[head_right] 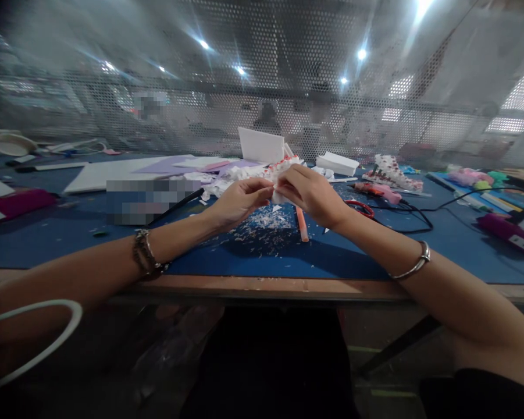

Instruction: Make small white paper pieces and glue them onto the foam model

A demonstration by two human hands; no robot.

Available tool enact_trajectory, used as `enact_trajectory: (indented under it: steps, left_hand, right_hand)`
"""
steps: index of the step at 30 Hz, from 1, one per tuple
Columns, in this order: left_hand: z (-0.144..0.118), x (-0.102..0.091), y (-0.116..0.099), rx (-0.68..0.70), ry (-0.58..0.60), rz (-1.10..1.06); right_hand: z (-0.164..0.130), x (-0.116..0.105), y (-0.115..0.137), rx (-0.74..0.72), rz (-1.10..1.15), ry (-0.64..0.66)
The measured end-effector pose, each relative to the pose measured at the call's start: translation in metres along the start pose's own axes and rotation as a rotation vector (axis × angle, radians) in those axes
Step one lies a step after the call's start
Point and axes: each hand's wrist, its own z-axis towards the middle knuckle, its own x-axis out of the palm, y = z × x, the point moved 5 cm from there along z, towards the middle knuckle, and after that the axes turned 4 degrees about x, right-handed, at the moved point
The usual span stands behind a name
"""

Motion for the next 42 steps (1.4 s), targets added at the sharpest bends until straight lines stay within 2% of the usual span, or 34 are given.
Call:
enact_trajectory:
  steps: [4,8,11,20,24,28,33,37,42]
  left_hand:
    - [-0.003,0.0,-0.01,0.083,-0.041,0.113]
    - [-0.005,0.003,-0.018,0.134,0.015,0.211]
    - [-0.005,0.003,-0.019,0.138,0.036,0.196]
    - [0.0,-0.006,-0.011,0.114,-0.015,0.172]
    - [0.001,-0.003,-0.012,0.125,0.032,0.112]
    - [0.001,-0.003,-0.012,0.134,0.064,0.118]
    - [0.001,-0.002,-0.009,0.123,0.079,0.113]
    - [0.001,-0.003,-0.01,0.131,0.024,0.108]
    - [0.001,-0.005,-0.009,0.135,0.012,0.22]
  right_hand:
    - [0.003,-0.002,-0.003,0.06,0.076,-0.039]
    - [0.004,-0.004,-0.005,0.143,0.1,-0.036]
    - [0.004,-0.004,-0.005,0.176,0.145,-0.04]
    - [0.001,0.006,-0.019,0.289,0.394,0.012]
    - [0.001,0.011,-0.022,0.379,0.614,0.064]
    - [0.0,0.014,-0.021,0.455,0.731,0.073]
    - [-0.001,0.018,-0.02,0.489,0.763,0.063]
    - [-0.002,0.019,-0.021,0.503,0.742,0.048]
    - [-0.003,0.022,-0.022,0.467,0.702,0.045]
